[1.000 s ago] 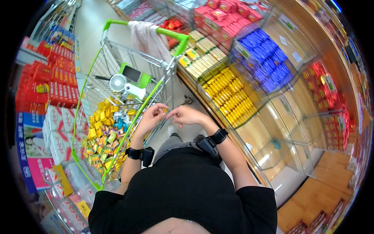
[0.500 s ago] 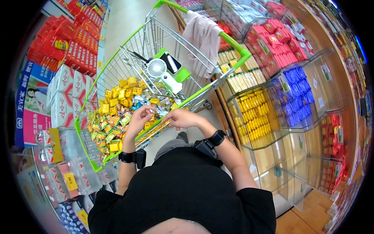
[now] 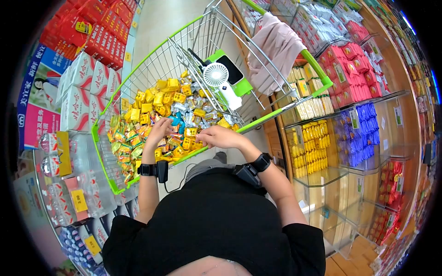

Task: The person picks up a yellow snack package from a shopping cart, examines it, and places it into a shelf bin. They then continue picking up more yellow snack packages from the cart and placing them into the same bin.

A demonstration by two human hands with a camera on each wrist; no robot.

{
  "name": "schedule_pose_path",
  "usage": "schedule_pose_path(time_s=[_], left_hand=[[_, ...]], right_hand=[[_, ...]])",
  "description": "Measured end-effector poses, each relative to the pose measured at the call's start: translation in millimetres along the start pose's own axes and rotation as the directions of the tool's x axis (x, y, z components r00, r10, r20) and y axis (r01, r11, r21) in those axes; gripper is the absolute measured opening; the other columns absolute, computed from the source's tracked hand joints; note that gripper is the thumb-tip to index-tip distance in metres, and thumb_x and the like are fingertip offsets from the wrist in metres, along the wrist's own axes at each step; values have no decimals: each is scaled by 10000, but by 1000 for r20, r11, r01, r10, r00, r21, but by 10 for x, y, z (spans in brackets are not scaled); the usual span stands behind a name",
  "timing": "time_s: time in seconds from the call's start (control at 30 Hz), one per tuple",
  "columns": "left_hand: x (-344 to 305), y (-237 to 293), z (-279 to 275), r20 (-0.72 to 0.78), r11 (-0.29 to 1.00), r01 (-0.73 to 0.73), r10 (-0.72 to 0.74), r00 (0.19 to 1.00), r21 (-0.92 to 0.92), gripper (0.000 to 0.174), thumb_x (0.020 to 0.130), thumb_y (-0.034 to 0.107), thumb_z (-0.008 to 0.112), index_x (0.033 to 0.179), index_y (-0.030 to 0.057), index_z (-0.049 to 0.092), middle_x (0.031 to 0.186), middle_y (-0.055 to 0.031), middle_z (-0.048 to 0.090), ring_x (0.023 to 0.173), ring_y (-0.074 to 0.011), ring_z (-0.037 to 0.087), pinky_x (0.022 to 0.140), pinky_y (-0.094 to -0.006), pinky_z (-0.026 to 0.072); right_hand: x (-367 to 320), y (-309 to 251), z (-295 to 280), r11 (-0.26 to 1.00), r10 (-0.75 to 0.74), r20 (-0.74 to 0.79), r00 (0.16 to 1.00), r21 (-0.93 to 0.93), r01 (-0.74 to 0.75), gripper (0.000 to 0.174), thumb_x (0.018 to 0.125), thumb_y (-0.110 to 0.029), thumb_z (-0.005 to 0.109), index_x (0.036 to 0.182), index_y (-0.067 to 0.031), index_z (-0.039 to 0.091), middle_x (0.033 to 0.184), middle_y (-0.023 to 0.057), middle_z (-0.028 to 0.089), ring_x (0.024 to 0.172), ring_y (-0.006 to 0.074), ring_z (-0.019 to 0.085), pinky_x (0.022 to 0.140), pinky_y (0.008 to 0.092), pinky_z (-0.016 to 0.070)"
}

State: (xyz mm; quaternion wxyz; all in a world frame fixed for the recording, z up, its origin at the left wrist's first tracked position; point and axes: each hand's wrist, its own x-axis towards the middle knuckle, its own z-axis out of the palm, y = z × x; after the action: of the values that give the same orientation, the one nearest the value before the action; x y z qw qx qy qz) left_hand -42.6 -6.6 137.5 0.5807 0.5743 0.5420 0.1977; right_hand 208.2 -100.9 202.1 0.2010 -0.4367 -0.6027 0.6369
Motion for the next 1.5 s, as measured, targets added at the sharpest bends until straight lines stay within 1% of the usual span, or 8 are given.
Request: schedule_pose_path(time_s=[0.53,0.57,0.67,0.7,0.8,0.87,1.4,1.5], left_hand=[[840,-1071,-70,338,949,145,-239,910,280,380,848,329,396,747,11,577,702,-80,596,592,-171,583,544,-282,455],[997,-1463,-102,444,848,-220,-19,896,482,309,825,287,420,786,17,564,681,-78,582,566,-178,571,514,-290,451],[1267,-2165,58,534,662,-513,196,823,547,273,802,260,446,843,7,541,705,-82,571,531,-185,546,470,-291,438],[1043,-1554,186,319,845,223,-409,855,486,313,790,285,467,886,-7,526,778,-98,575,593,-203,540,482,-314,437],[962,-1504,319,388,765,129,-455,802,631,341,799,291,457,930,-17,520,803,-109,576,648,-214,538,524,-338,441],[838,-1790,401,370,844,-23,-211,905,536,315,783,233,403,754,-23,583,737,-160,591,628,-280,578,526,-377,450],[1029,-2188,441,462,683,72,-563,685,726,377,820,312,392,1055,48,525,1049,-133,539,895,-255,549,686,-368,467],[778,-1441,332,411,777,223,-525,746,588,390,802,362,427,1043,80,547,1099,-84,521,890,-212,543,704,-333,473]], right_hand=[[569,109,47,993,-7,-40,999,115,12,354,891,-274,334,960,-7,555,704,58,545,605,123,532,582,245,439],[597,135,45,990,-5,-53,999,142,12,330,889,-260,343,985,-8,534,716,54,543,617,120,533,579,239,438],[656,173,38,985,25,-79,997,170,-11,308,886,-244,354,1016,-13,510,732,49,543,631,115,533,577,229,436],[667,176,39,985,45,-94,995,170,-28,305,885,-242,357,1022,-15,508,735,48,544,634,112,533,576,225,434],[691,161,42,986,59,-103,993,160,-42,336,895,-276,337,1015,-22,522,696,41,516,649,108,509,620,231,438],[711,159,38,988,62,-101,993,151,-46,335,896,-274,335,1019,-22,518,696,41,515,652,109,509,621,232,438],[687,157,8,983,84,-118,989,175,-62,312,898,-264,340,1017,-27,504,710,45,520,659,106,517,619,231,449],[672,127,-9,984,85,-93,992,166,-69,315,899,-264,341,1021,-21,500,711,43,516,663,105,516,623,229,447]])
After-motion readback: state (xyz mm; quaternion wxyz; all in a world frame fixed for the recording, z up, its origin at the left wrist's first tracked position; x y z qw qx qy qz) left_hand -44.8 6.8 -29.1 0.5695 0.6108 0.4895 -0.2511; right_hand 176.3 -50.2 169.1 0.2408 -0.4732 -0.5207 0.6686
